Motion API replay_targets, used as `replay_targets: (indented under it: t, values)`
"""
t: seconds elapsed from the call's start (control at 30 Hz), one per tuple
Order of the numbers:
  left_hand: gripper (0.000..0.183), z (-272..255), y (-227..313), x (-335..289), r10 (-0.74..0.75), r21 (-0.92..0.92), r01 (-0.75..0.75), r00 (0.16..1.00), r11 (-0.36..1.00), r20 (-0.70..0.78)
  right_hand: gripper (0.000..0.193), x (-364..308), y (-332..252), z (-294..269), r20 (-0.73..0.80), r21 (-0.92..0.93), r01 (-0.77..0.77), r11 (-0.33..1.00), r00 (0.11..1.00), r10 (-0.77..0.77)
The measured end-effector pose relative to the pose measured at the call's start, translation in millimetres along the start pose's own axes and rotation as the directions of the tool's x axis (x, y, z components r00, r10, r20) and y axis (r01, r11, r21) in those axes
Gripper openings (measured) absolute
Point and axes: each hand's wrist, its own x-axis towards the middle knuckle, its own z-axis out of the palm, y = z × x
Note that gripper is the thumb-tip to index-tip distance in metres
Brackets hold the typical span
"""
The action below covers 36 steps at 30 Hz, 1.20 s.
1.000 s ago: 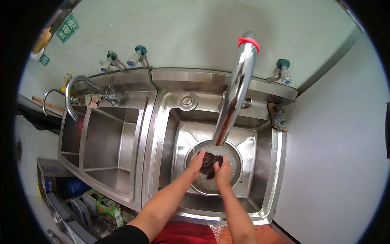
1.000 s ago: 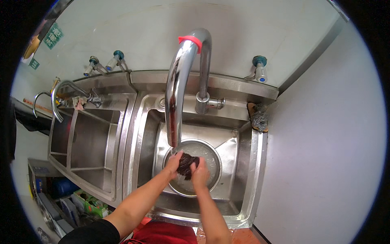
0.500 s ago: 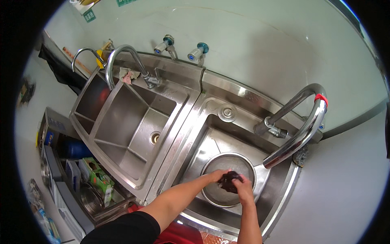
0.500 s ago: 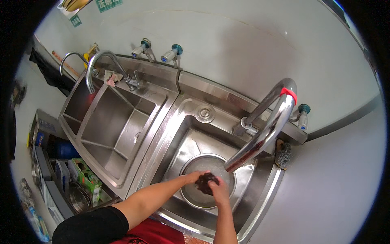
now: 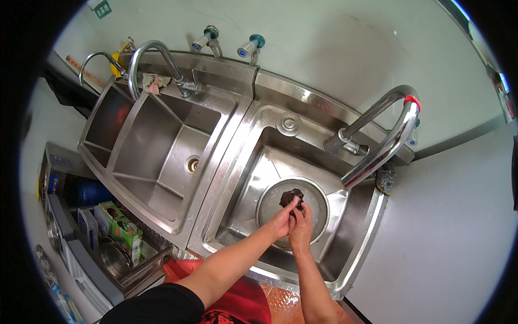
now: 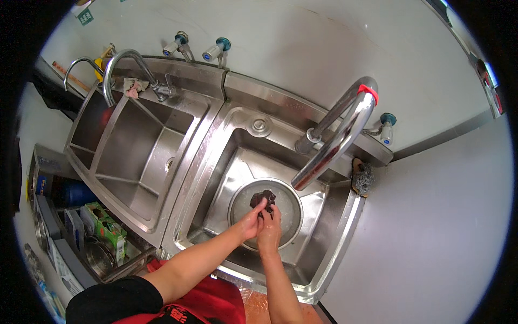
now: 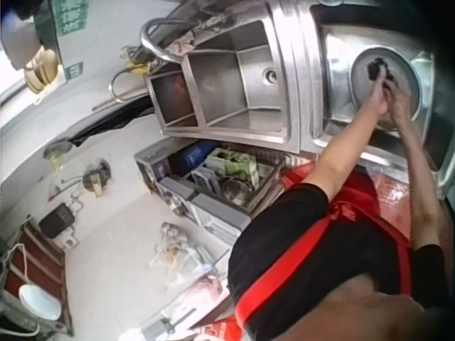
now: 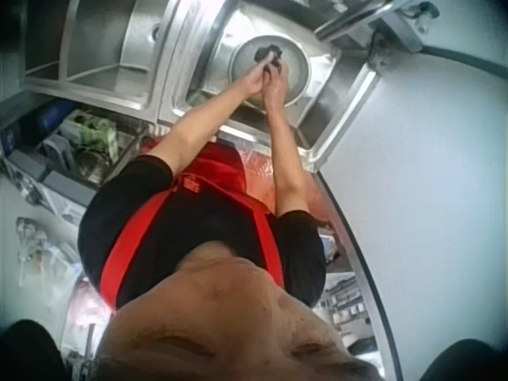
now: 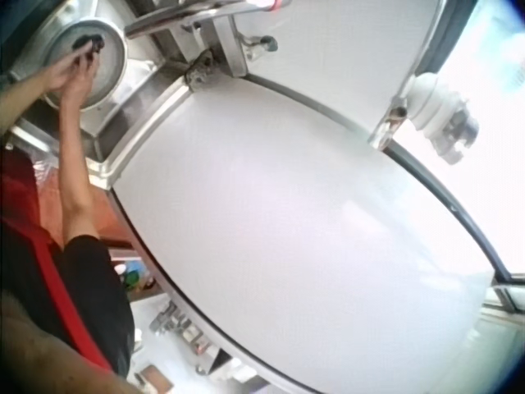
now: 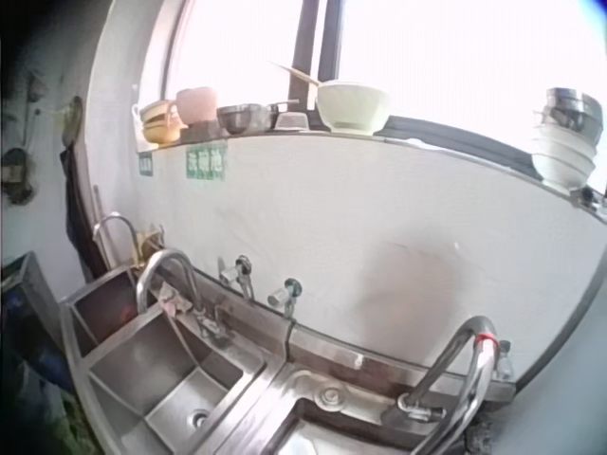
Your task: The person washes a metal bowl and a dark cloth in a double sink, then wrings out the cloth. They wipe a stainless steel countertop with the cloth, briefly handle lettuce leaves in a plastic container, and finally sweep the tiled floor with a broom and dustpan.
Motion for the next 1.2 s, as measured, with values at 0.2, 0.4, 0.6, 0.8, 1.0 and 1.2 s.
replay_targets:
  t: [0.2,0.4,0.6,0.8,1.0,1.2]
  values:
    - [0.010,2.1,-2.6,-22.1,-0.110,-0.020,0.109,0.993,0.994,-0.037,0.041,-22.2,38.7,-63.3,0.196,0.639,-0.432,0.636,0.891,0.408]
    - [0.012,50.1,-22.0,-53.5,-0.357,-0.049,0.374,0.912,0.926,0.200,0.067,15.5,29.6,-17.3,0.417,0.876,-0.385,-0.290,0.907,0.056]
    - [0.014,56.2,-6.2,-54.6,-0.365,0.328,0.341,0.931,0.881,0.012,0.023,44.4,26.2,-32.2,0.425,0.892,-0.432,0.131,0.902,0.075]
    - [0.026,41.1,1.0,-24.5,0.058,0.924,0.193,0.973,0.331,-0.224,0.016,71.1,16.1,-16.8,0.378,0.423,-0.422,0.802,0.886,0.267]
    - [0.028,33.7,-0.4,-23.0,0.419,0.911,0.175,0.908,-0.373,-0.003,0.017,57.7,11.9,12.8,-0.109,0.136,-0.433,0.891,0.888,0.448]
    - [0.035,14.2,-3.9,-35.8,0.413,0.798,-0.126,0.802,-0.590,0.432,0.065,49.5,33.2,1.4,0.360,0.796,-0.594,0.117,0.619,0.698]
